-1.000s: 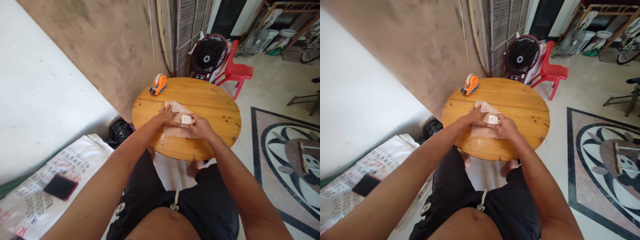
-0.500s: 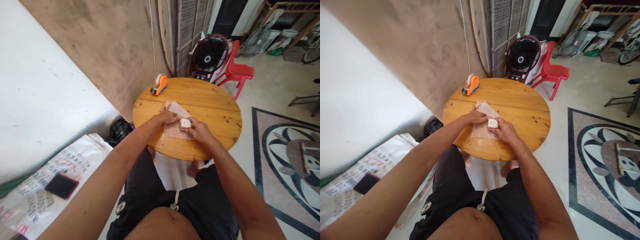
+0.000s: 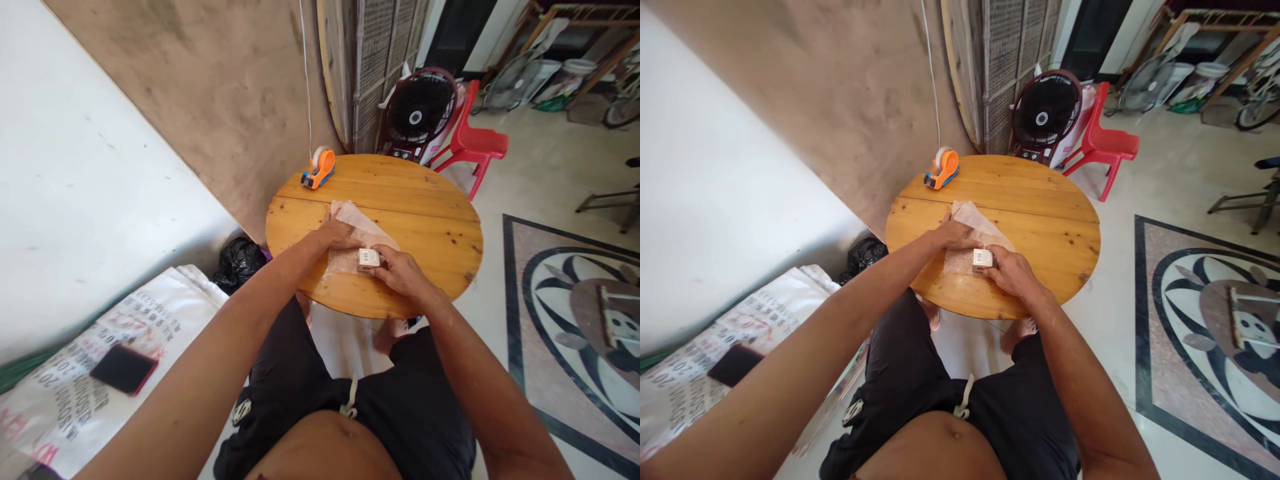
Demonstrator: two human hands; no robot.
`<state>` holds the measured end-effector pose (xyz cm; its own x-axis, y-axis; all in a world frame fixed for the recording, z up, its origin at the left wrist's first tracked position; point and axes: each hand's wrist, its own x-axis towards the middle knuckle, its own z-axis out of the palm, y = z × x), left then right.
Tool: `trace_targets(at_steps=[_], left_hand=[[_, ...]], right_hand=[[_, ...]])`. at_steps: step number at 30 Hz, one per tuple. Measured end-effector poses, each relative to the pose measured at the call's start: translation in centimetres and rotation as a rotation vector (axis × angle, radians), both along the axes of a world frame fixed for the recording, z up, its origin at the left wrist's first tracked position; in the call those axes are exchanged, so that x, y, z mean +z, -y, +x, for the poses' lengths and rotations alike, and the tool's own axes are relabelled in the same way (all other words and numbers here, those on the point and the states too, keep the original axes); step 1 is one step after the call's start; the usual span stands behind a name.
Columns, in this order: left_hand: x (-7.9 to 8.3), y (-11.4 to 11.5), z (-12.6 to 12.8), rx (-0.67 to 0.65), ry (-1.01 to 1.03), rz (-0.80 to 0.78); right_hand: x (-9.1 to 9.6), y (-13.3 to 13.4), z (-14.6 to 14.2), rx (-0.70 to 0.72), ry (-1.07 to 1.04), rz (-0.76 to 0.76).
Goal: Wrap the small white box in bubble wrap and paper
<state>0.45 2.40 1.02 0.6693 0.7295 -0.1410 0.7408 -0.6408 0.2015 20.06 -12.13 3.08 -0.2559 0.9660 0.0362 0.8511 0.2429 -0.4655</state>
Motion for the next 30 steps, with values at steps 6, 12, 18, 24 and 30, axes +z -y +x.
trace_targets(at_steps=[6,12,18,24,30], left_hand=[[0.6,0.3,0.3,0.003,-0.053,-0.059],[0.4,0.3,0.1,-0.009,-0.008,0.013],[0.2,0.3,0.2,0.014,-0.052,-0.038],[-0.2,0.2,0.2,-0.003,-0.01,0.037],[-0.3,1.4,-0.4,-0.048,0.05,0.201]], right_hand=[[-0.4,0.2,0.1,0.01,0.03,0.022],[-0.2,0.0,0.1,0.035,0.02,0.024],[-0.5,0.9,0.5,0.1,0.053,0.162],[-1.5,1.8,1.1,0.196,0.28,0.447],[-2.7,1.3,1.4,0.215,0.266,0.498]])
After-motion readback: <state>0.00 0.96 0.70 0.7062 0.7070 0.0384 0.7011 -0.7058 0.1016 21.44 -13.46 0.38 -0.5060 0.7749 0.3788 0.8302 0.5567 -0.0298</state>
